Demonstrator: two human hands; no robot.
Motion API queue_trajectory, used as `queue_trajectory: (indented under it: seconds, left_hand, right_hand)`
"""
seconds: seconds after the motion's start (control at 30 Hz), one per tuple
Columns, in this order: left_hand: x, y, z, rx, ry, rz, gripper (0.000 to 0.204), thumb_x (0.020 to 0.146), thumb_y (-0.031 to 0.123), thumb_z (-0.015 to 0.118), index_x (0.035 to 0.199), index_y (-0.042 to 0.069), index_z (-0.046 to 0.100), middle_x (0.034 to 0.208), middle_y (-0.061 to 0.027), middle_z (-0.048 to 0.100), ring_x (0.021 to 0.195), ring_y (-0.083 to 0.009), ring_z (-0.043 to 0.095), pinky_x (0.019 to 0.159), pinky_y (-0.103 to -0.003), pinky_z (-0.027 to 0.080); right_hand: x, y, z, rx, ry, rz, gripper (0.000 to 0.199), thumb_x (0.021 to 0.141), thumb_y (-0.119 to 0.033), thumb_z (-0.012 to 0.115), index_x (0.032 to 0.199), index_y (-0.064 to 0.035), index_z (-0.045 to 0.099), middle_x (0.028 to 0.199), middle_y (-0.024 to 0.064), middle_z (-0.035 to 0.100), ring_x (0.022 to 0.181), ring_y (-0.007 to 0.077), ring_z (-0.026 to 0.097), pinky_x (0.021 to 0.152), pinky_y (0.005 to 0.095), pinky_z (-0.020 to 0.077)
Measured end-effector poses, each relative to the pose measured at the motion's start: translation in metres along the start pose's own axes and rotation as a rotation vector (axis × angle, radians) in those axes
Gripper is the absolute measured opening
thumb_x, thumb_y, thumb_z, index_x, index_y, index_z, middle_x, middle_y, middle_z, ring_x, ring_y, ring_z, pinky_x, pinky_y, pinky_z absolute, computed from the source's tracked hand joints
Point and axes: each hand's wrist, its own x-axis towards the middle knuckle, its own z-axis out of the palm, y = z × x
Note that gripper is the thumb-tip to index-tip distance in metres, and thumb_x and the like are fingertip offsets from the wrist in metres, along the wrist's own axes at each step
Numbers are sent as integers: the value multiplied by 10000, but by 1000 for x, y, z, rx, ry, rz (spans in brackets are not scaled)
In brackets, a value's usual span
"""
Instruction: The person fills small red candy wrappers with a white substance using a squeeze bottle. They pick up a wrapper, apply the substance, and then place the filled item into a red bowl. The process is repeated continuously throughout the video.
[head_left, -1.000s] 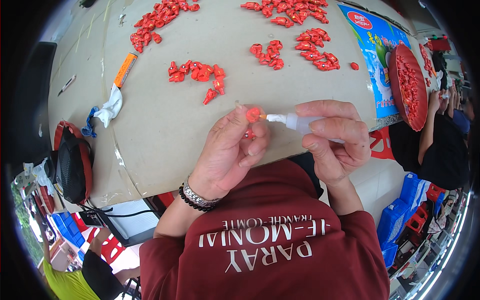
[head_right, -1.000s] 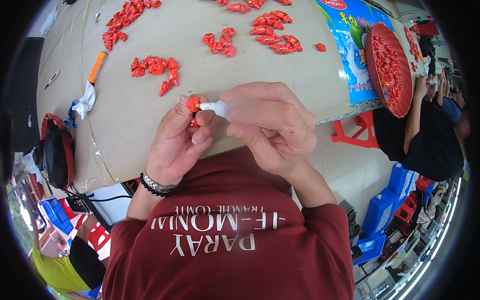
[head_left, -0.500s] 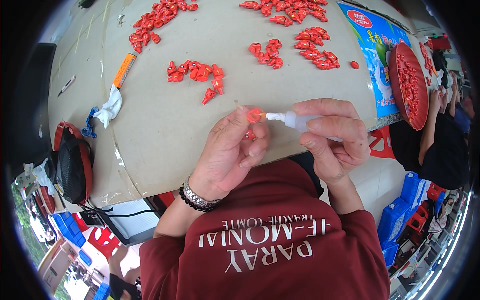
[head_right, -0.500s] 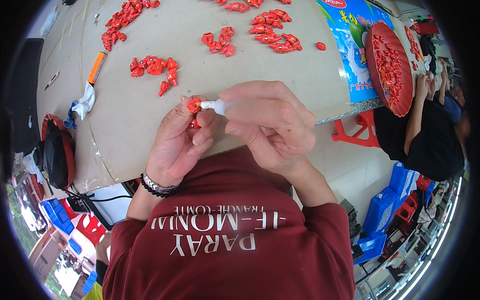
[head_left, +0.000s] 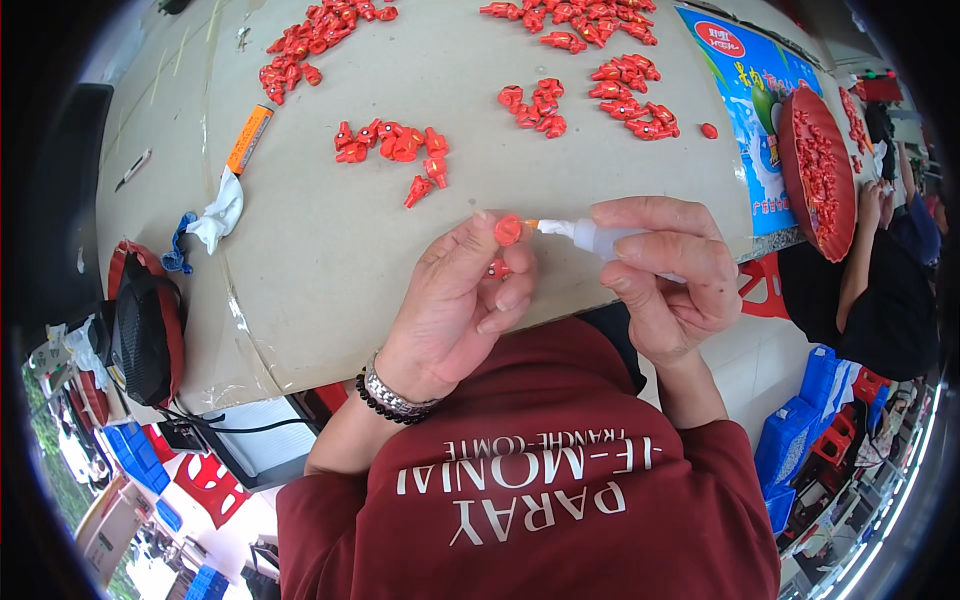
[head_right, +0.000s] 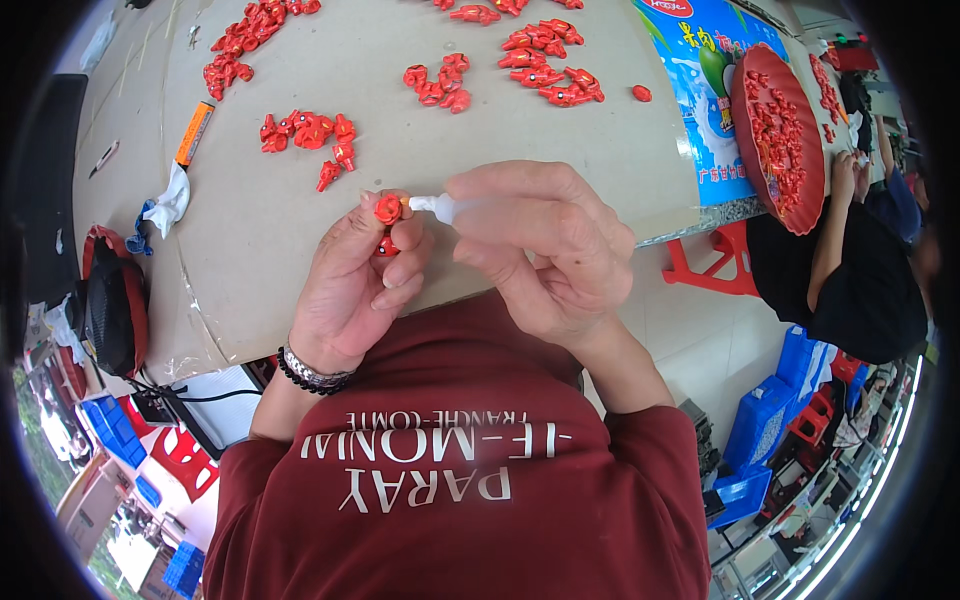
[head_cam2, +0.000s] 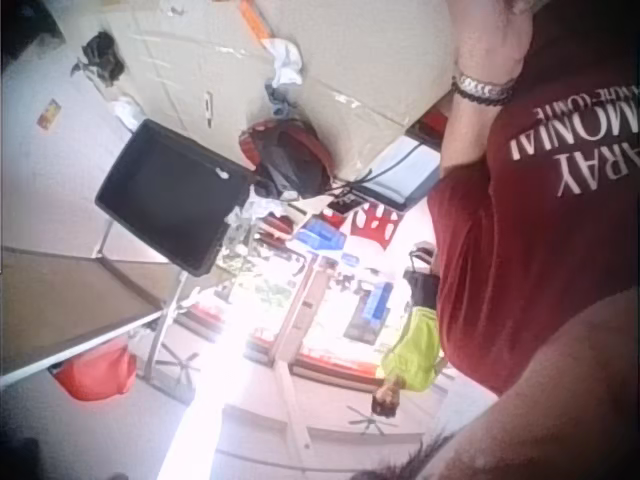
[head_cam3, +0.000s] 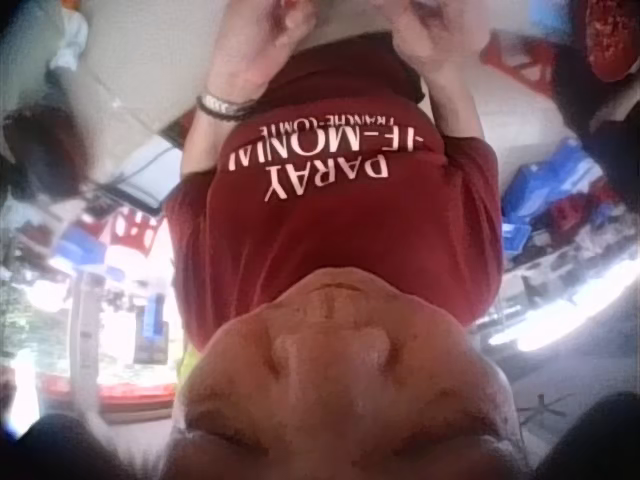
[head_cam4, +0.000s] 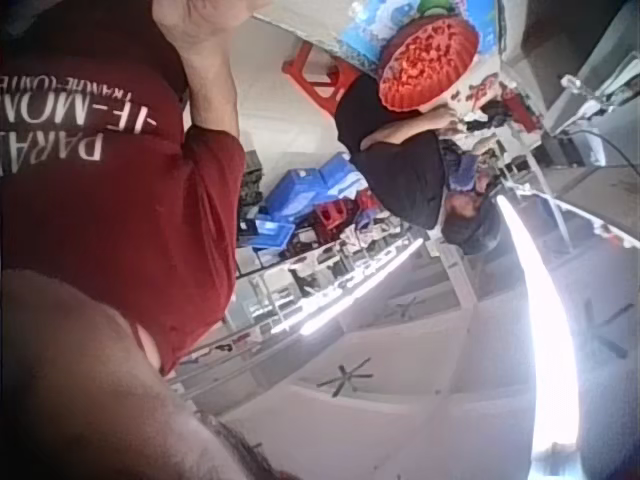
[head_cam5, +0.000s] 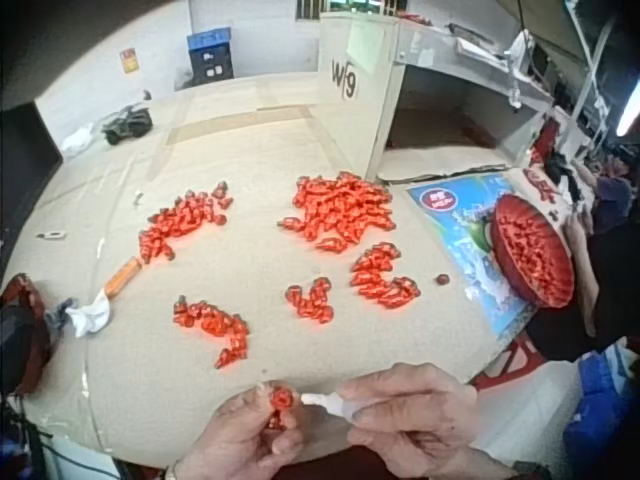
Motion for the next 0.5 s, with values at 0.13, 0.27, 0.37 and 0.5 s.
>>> queue_trajectory:
  seconds: [0.13,0.27,0.37,0.5]
  left_hand:
    - [1,-1,-2,3,-13,18,278,1002,318,438,950,66,544,800,-8,535,587,-71,419,399,-180,294]
    - [2,0,-3,-5,3,49,237,996,290,460,962,70,540,820,-8,552,589,-70,422,401,-180,296]
    - [2,0,-1,21,18,81,215,992,277,472,971,74,538,833,-12,561,591,-67,420,406,-177,298]
    - [2,0,0,29,16,87,216,991,280,472,972,74,536,835,-13,560,592,-63,417,411,-173,297]
  right_hand:
    - [0,-1,0,2,2,-4,204,752,-4,735,916,-2,615,948,210,658,648,150,623,486,230,474]
    - [-1,-7,-2,18,36,36,223,751,0,736,935,-4,610,956,217,656,648,150,623,491,229,478]
    - [-1,-8,-6,-1,9,49,236,750,3,735,946,-6,606,959,219,655,654,152,624,496,230,483]
    - [-2,-4,-3,4,12,20,217,752,6,731,931,-8,609,955,216,656,662,158,627,502,234,489]
